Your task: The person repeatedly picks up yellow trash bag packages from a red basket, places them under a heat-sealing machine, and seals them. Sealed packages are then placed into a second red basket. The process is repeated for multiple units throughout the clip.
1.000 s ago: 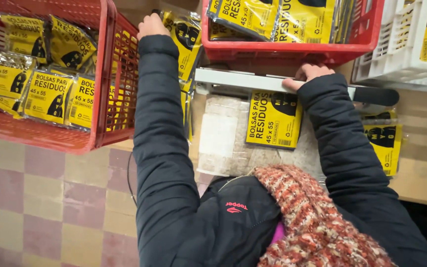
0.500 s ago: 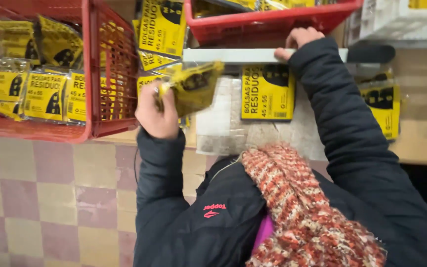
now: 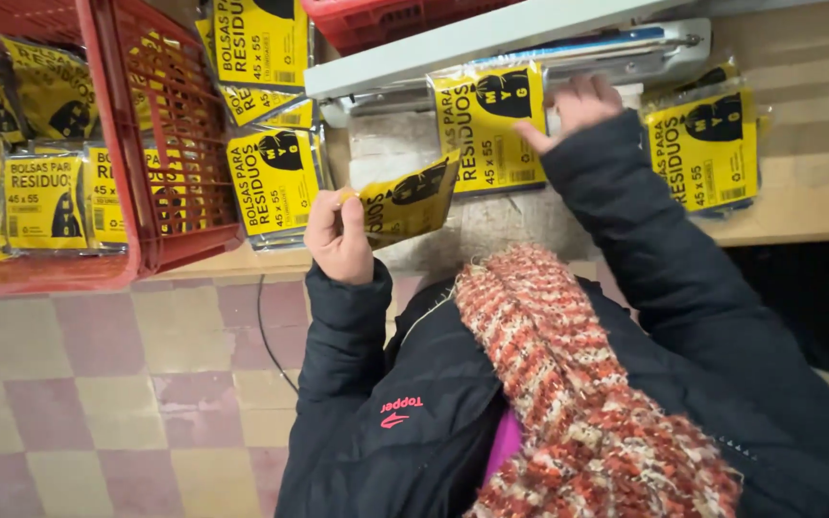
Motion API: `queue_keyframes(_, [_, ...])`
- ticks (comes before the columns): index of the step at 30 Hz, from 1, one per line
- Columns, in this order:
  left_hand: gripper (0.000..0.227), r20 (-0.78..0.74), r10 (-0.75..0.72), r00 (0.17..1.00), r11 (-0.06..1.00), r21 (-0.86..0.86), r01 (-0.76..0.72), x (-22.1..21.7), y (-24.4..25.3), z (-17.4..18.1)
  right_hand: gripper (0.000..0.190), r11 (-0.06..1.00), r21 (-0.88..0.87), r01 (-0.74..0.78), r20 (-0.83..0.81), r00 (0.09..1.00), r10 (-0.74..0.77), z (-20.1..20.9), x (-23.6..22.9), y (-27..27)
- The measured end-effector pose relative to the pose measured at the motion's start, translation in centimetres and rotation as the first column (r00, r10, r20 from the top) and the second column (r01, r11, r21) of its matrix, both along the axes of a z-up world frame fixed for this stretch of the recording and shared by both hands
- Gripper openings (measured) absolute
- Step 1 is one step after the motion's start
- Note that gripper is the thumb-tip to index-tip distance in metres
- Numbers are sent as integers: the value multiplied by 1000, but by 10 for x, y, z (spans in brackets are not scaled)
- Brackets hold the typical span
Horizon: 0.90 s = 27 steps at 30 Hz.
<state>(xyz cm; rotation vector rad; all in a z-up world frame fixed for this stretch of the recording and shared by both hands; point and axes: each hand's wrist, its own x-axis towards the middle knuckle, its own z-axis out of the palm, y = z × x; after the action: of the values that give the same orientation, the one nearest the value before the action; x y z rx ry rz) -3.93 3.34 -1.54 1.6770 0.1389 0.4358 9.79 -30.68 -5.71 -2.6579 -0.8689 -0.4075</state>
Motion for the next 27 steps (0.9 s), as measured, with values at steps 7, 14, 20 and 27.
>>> queue_keyframes(7, [5, 32, -170, 985, 981, 98, 166, 5, -22, 47, 65, 922, -152, 356, -99, 923, -372, -97, 43, 13])
queue_keyframes(14, [8, 28, -292, 956, 948, -122, 294, 24, -49, 21, 50, 809, 415, 416, -647, 760, -59, -62, -21, -147])
queue_keyframes(20, [19, -132, -276, 952, 919, -327, 221, 47, -73, -43, 55, 707, 209, 676, -759, 568, -318, -92, -62, -264])
queue_keyframes(27, [17, -122, -193, 974, 756, -652, 68, 98, -90, -129, 57, 819, 369, 439, -425, 864, -271, -80, -24, -112])
